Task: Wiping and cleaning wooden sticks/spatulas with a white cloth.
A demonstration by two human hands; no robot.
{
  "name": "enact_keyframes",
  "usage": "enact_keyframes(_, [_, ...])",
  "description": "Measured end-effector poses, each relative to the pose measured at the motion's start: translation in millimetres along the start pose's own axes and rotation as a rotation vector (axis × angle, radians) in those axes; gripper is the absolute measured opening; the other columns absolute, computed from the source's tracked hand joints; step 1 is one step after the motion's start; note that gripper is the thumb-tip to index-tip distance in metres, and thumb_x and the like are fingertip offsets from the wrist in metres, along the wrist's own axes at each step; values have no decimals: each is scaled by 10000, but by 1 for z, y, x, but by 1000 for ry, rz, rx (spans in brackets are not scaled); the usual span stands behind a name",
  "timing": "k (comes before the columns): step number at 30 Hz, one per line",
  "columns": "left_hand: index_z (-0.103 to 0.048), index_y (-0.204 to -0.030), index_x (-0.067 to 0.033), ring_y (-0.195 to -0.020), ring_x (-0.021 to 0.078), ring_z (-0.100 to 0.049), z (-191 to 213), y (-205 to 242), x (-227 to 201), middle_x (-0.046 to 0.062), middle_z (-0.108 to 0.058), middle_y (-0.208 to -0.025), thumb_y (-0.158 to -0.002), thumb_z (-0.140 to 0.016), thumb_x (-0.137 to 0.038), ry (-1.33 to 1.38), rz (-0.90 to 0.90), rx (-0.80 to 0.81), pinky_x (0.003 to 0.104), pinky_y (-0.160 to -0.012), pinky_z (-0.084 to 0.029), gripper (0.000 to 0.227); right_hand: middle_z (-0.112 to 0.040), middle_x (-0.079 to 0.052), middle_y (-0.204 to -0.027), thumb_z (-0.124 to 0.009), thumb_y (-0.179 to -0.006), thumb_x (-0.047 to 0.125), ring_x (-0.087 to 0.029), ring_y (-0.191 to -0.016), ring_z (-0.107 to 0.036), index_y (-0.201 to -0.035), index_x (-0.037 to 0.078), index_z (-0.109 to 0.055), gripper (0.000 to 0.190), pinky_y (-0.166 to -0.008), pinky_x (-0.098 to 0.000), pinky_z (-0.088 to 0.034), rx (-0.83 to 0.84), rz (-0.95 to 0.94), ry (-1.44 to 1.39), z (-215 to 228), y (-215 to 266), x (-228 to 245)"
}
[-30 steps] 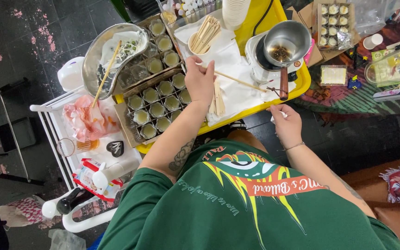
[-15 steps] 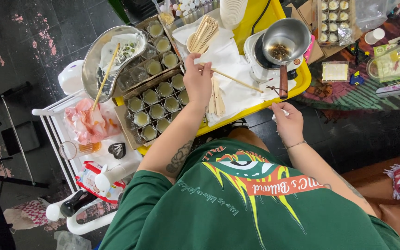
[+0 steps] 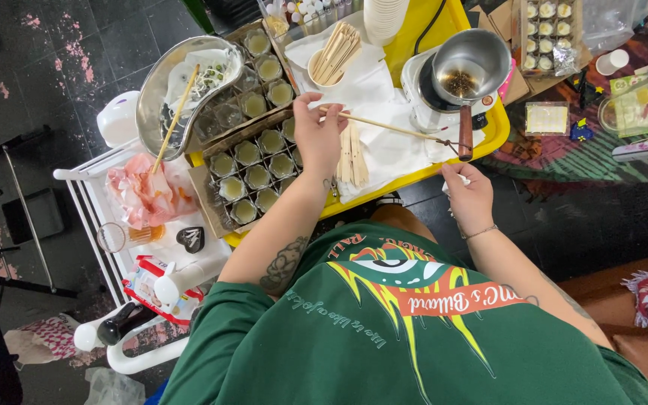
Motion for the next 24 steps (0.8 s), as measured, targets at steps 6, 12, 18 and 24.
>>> enact_keyframes(6, [-440, -1251, -41, -925, 200, -738, -7, 8, 11, 128, -675, -1019, -986, -583, 31, -132, 67, -22, 300, -780, -621, 310, -655, 69, -844, -689, -1021, 217, 5, -713, -520, -975, 50, -725, 178, -636, -172, -409, 7, 52, 6, -4, -3, -2])
enact_keyframes(12, [-432, -1269, -44, -937, 210, -724, 26, 0, 17, 151, -662, -1044, -994, -574, 38, -96, 8, -44, 305, -803, -624, 320, -615, 48, -803, -686, -1031, 225, -27, -662, -485, -985, 48, -722, 186, -580, -201, -367, 3, -19, 14, -2, 2, 0])
enact_keyframes(18, [-417, -1251, -50, -926, 206, -728, 72, 12, -20, 150, -702, -1069, -1011, -583, -20, 129, 11, -119, 330, -809, -633, 294, -643, 69, -835, -674, -1026, 218, 0, -682, -501, -987, 47, -721, 181, -606, -176, -393, 64, 21, -18, -20, 5, 12])
enact_keyframes(24, [-421, -1309, -74, -831, 189, -665, 176, 62, -87, 112, -705, -1008, -1041, -638, -46, 313, -247, -277, 316, -728, -577, 346, -514, 64, -672, -627, -1042, 255, -32, -578, -394, -973, 79, -763, 233, -520, -215, -310, 254, -80, 242, -58, 17, 21])
Point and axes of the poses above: each hand's wrist, its own y-axis away from the middle knuckle, its own z-axis out of the back of the hand, x = y × z, the point moved 4 cm from there along -y, towards the middle knuckle
